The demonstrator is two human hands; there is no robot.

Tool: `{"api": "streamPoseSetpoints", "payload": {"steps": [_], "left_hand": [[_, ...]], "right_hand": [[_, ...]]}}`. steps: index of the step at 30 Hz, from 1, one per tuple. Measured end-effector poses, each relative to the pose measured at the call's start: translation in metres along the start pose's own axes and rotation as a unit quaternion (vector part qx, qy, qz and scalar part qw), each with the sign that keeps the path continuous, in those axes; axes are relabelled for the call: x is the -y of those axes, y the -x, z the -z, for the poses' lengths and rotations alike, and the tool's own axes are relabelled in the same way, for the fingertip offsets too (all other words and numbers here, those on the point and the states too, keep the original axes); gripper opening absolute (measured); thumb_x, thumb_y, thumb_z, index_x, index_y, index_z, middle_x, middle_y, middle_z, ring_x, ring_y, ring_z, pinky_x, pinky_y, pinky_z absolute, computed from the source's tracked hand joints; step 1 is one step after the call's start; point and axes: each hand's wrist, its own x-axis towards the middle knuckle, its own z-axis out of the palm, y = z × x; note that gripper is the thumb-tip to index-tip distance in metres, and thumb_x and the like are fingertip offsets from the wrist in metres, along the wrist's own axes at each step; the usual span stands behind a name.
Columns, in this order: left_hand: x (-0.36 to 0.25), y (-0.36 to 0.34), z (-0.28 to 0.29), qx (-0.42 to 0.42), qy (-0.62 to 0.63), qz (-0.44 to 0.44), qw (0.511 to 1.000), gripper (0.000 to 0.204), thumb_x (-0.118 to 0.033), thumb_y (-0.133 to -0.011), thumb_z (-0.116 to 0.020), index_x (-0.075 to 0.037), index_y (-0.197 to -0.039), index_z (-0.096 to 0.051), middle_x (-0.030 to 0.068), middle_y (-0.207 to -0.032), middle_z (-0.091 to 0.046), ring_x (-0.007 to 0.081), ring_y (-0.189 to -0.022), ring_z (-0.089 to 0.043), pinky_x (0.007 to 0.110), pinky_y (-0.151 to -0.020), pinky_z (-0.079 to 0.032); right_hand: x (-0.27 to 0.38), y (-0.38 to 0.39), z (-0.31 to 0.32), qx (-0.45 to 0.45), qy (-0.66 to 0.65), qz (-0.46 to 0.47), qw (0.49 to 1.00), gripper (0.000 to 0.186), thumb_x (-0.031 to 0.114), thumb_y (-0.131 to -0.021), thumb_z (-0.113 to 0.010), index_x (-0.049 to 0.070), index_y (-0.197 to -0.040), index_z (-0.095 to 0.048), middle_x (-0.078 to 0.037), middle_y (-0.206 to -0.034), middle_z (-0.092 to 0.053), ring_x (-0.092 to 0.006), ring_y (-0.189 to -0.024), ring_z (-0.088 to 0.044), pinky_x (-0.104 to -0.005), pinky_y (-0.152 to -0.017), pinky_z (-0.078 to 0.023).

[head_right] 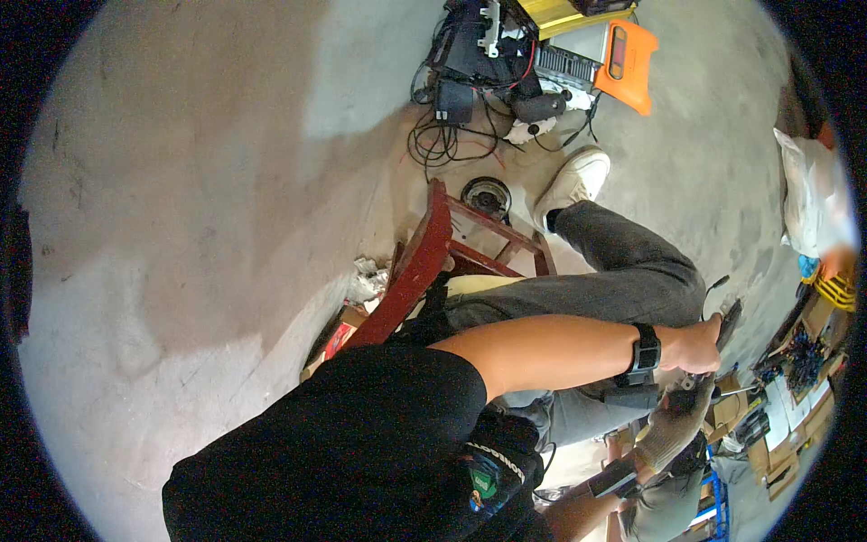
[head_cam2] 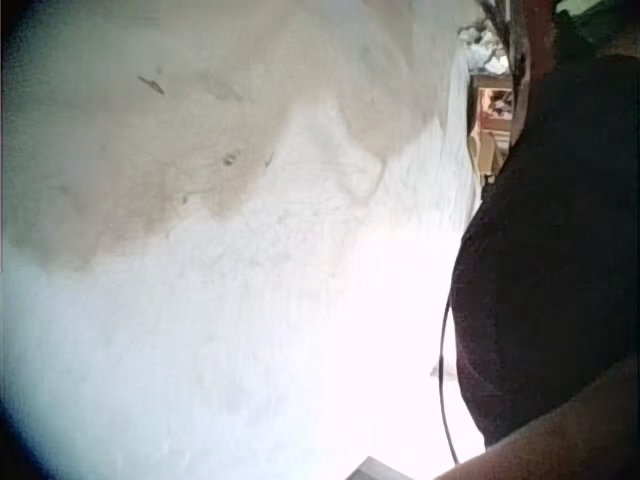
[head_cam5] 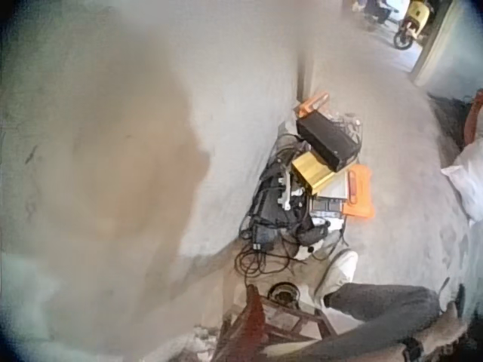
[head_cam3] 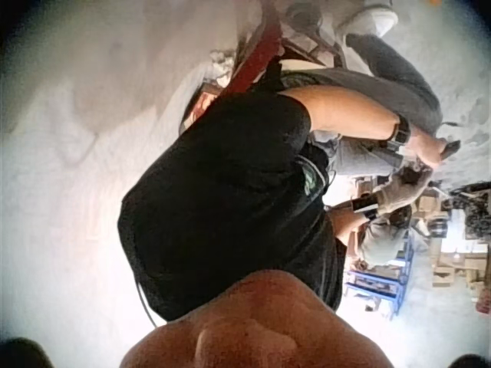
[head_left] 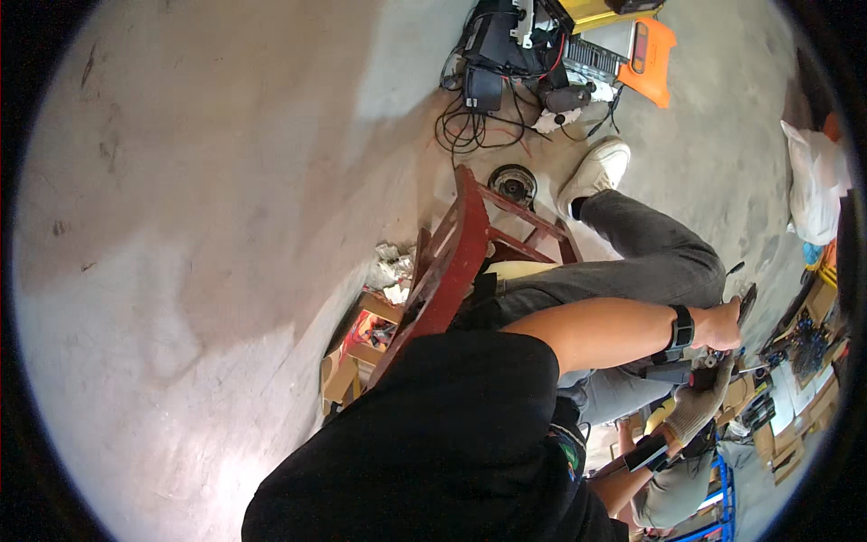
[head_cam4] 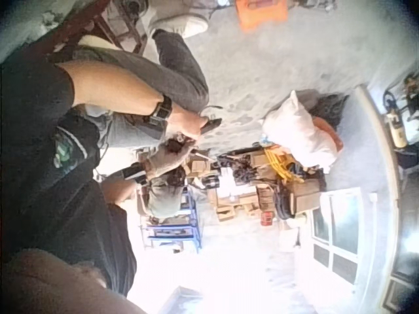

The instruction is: Use a screwdriver to assemble or disassemble a small black motorcycle component, likely a mirror or handle assembly.

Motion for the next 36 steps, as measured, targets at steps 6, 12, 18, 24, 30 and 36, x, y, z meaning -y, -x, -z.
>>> {"api": "streamPoseSetpoints", "payload": {"steps": [6,12,18,24,30,36], "left_hand": [[-0.006,0.004,0.01,0.04,-0.045,-0.045,0.997,0.051,-0.006,-0.08,-0.06,0.005,-0.126,-0.042,0.0257,-0.102,-0.063,0.0392,-0.094,-0.064,0.047,-0.076,-0.05],[0.0,-0.005,0.004,0.018,-0.004,-0.068,0.997,0.04,-0.008,-0.077,-0.064,0.002,-0.115,-0.054,0.0246,-0.103,-0.065,0.039,-0.099,-0.064,0.047,-0.08,-0.049],[0.008,-0.012,-0.001,-0.024,-0.012,-0.107,0.994,0.038,-0.007,-0.075,-0.064,0.003,-0.111,-0.057,0.0246,-0.1,-0.066,0.0385,-0.099,-0.064,0.046,-0.08,-0.05],[0.025,-0.031,-0.009,0.006,-0.04,-0.065,0.997,0.037,-0.015,-0.077,-0.065,0.002,-0.11,-0.058,0.0252,-0.112,-0.062,0.0352,-0.106,-0.062,0.046,-0.083,-0.048],[0.053,-0.059,-0.023,0.063,0.037,-0.08,0.994,0.039,-0.002,-0.074,-0.059,0.004,-0.113,-0.052,0.0271,-0.099,-0.066,0.0397,-0.097,-0.065,0.047,-0.079,-0.051],[0.038,-0.04,-0.021,0.073,-0.039,-0.084,0.993,0.043,-0.016,-0.079,-0.059,0.003,-0.117,-0.055,0.0244,-0.11,-0.063,0.0346,-0.107,-0.061,0.042,-0.088,-0.049]], "right_hand": [[0.0,-0.008,0.007,-0.021,-0.069,-0.061,0.996,0.068,-0.009,-0.082,-0.055,0.005,-0.147,-0.045,-0.002,-0.104,-0.062,-0.0109,-0.086,-0.059,-0.0228,-0.078,-0.048],[0.041,0.017,-0.042,-0.089,-0.001,-0.017,0.996,0.057,0.002,-0.088,-0.053,0.003,-0.145,-0.047,0.002,-0.09,-0.059,-0.0091,-0.075,-0.055,-0.0184,-0.062,-0.041],[0.047,0.024,-0.025,-0.028,-0.043,-0.063,0.997,0.057,-0.003,-0.087,-0.05,0.002,-0.144,-0.047,0.0,-0.107,-0.06,-0.0076,-0.08,-0.056,-0.014,-0.063,-0.041],[0.021,0.033,0.026,-0.088,0.045,-0.001,0.995,0.028,0.021,-0.098,-0.062,0.001,-0.118,-0.064,0.0,-0.093,-0.065,-0.007,-0.069,-0.053,-0.0209,-0.059,-0.047],[-0.028,0.058,0.081,-0.178,-0.064,-0.161,0.969,0.021,0.018,-0.095,-0.064,0.005,-0.112,-0.066,0.0,-0.094,-0.065,-0.0079,-0.076,-0.059,-0.0207,-0.064,-0.051],[-0.09,0.105,0.105,-0.111,-0.162,-0.355,0.914,0.012,0.02,-0.092,-0.068,0.012,-0.084,-0.064,0.001,-0.072,-0.062,-0.0104,-0.06,-0.059,-0.0226,-0.064,-0.054]]}}
